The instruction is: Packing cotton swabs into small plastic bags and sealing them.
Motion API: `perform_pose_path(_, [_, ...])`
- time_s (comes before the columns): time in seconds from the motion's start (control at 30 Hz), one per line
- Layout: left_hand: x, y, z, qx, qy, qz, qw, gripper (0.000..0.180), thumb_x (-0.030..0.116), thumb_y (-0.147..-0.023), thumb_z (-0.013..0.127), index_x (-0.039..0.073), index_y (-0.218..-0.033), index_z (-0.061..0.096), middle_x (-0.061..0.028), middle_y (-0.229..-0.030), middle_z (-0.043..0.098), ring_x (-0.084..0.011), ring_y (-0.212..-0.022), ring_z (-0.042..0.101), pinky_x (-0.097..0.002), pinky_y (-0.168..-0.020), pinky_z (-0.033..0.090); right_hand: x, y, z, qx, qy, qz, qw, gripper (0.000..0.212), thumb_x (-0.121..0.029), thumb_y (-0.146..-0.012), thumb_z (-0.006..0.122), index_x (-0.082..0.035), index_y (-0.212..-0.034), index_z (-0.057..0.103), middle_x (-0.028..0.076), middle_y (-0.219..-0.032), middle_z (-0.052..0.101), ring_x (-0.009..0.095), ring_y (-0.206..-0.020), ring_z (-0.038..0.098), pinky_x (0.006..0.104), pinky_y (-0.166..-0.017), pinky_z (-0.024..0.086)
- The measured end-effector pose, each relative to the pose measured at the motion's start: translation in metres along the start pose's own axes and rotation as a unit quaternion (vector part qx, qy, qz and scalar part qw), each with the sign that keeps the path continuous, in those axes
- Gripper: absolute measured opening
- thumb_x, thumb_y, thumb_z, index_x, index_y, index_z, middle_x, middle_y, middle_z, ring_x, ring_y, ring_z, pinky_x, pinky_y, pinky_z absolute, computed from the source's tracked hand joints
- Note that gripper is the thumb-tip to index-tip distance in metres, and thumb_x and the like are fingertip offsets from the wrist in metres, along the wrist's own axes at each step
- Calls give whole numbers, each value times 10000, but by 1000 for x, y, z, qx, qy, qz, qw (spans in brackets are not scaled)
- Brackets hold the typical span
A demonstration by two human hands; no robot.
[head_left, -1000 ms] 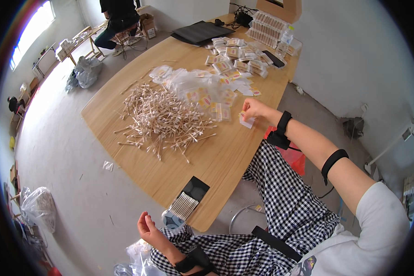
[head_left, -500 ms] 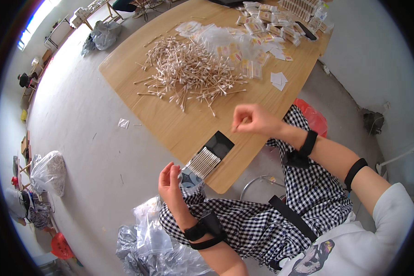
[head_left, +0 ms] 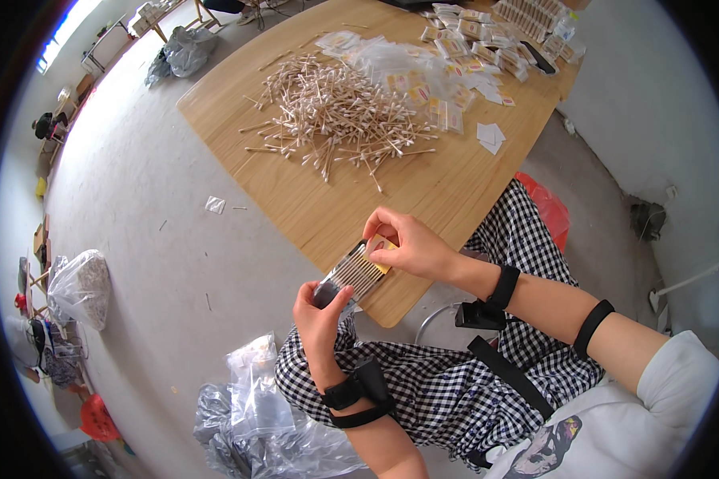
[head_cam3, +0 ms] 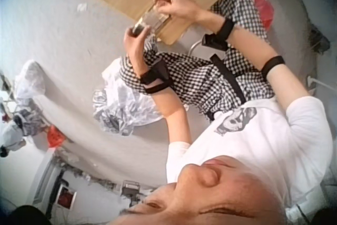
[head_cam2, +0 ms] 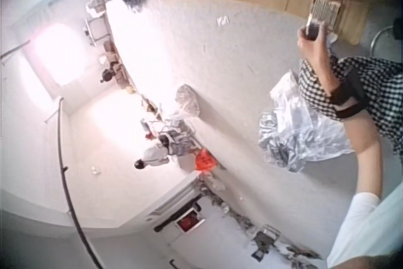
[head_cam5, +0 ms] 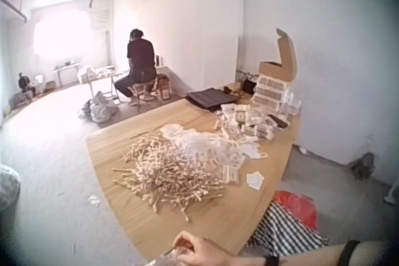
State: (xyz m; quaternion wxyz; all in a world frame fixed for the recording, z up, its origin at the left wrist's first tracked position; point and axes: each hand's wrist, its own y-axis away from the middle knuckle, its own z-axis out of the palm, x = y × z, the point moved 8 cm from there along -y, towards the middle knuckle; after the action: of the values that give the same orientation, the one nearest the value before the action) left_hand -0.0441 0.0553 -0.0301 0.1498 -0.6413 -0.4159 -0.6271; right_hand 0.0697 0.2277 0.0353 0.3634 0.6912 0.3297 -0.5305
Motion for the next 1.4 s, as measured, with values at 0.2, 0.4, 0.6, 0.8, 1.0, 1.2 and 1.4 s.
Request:
perform_pose_path(0.2, [2,-3,4,22,-2,-1,1000,320,192,-777,855,11,-889,616,34,-746,593,-45,-649,521,-195,-585,426,5,-4,-4,26,26,-11,999,198,-93,-866,720,-21,-936,550,18,-844,637,80,-790,600,235,-711,503])
perform_pose_path(0.4, [7,-3,5,28,-21,15,999,357,238,-764,862,2,-809,598,31,-697,569,-50,-623,489,-205,-549,402,19,-9,-3,48,-5,24,999,183,-76,-871,724,-15,-904,555,26,-837,639,81,-765,617,251,-675,519])
perform_pose_path(0.6, [4,-4,5,20,-22,9,1000,358,237,-759,865,10,-800,591,42,-680,546,-47,-603,466,-205,-534,389,9,-2,-1,57,153,-22,986,215,-88,-848,736,-6,-901,545,76,-767,635,140,-679,615,288,-629,507])
perform_pose_path(0.8, [3,-5,7,6,-5,-5,1000,304,187,-771,863,39,-793,599,47,-693,572,-32,-598,489,-192,-543,396,1,-1,-5,59,176,-19,982,237,-104,-828,745,5,-907,550,111,-742,628,193,-659,606,323,-631,495])
perform_pose_path(1.0, [-6,-6,6,2,27,-9,1000,354,225,-761,870,5,-821,599,31,-695,574,-46,-607,490,-205,-537,405,0,-2,4,22,171,-32,984,254,-96,-790,740,3,-907,538,148,-763,638,295,-721,642,391,-652,497])
perform_pose_path(1.2, [-4,-6,9,-9,33,-18,999,341,206,-767,865,2,-844,603,15,-701,593,-54,-596,534,-205,-532,442,1,-3,9,20,171,-16,985,260,-97,-790,739,12,-910,537,156,-775,642,313,-730,644,403,-662,500])
perform_pose_path(1.4, [-2,-5,8,-13,17,-22,1000,282,158,-806,832,14,-869,598,-6,-723,630,-69,-593,559,-215,-544,451,-7,-1,16,19,192,-38,981,210,-118,-817,713,18,-878,565,174,-790,653,335,-763,648,416,-685,501])
